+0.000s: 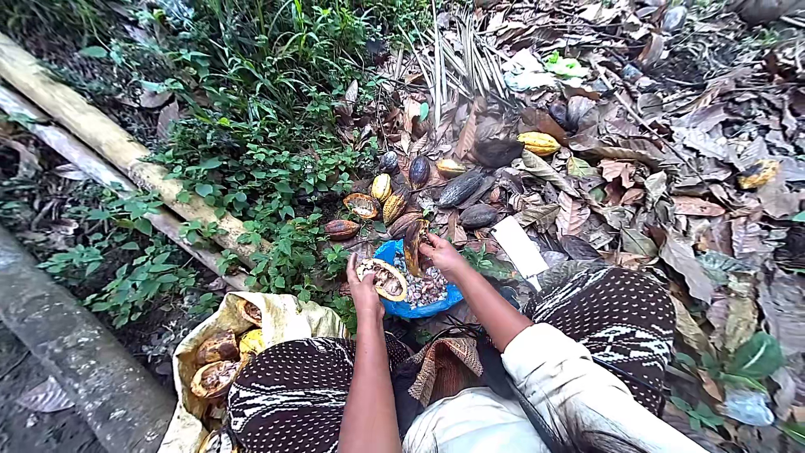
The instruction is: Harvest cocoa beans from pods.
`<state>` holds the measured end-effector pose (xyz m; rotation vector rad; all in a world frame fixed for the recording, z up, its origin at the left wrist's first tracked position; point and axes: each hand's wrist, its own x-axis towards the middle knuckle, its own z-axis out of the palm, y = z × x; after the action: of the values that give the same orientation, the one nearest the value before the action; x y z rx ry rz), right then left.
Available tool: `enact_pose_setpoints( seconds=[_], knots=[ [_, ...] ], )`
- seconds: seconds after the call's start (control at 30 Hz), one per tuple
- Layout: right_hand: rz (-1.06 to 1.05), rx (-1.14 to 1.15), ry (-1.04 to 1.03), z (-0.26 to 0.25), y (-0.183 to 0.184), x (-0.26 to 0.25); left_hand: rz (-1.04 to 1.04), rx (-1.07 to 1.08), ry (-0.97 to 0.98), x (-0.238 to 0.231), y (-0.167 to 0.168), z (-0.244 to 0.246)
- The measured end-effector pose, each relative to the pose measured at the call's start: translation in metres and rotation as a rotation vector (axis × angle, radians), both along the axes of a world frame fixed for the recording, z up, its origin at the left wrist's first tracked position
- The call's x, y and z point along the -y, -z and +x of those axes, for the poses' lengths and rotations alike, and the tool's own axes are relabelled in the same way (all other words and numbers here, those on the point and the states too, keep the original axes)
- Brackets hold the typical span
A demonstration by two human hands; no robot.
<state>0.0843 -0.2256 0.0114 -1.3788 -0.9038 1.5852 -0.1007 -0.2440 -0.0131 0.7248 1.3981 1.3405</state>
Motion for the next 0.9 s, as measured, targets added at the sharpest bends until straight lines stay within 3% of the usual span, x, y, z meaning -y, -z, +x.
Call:
enact_pose_setpoints(
  seconds=[0.23,0.5,0.63,0.73,0.9],
  knots=[
    [-0.084,0.170,0.016,-0.019,0.002,0.004,0.053,-0.280,0.363,0.002,0.000,0.016],
    [-0.011,0.436,-0.129,-0.024,0.013,0.005,0.030,-0.435,0.447,0.003,0.011,0.019],
    [0.073,0.539,-0.168,-0.030,0.005,0.014,-0.002,-0.569,0.343,0.002,0.010,0.024],
    [0.190,0.559,-0.207,-0.035,0.001,0.019,-0.104,-0.375,0.266,-0.001,0.022,0.020],
    [0.086,0.520,-0.261,-0.019,0.005,0.003,-0.169,-0.124,0.206,0.003,0.023,0.022]
  ],
)
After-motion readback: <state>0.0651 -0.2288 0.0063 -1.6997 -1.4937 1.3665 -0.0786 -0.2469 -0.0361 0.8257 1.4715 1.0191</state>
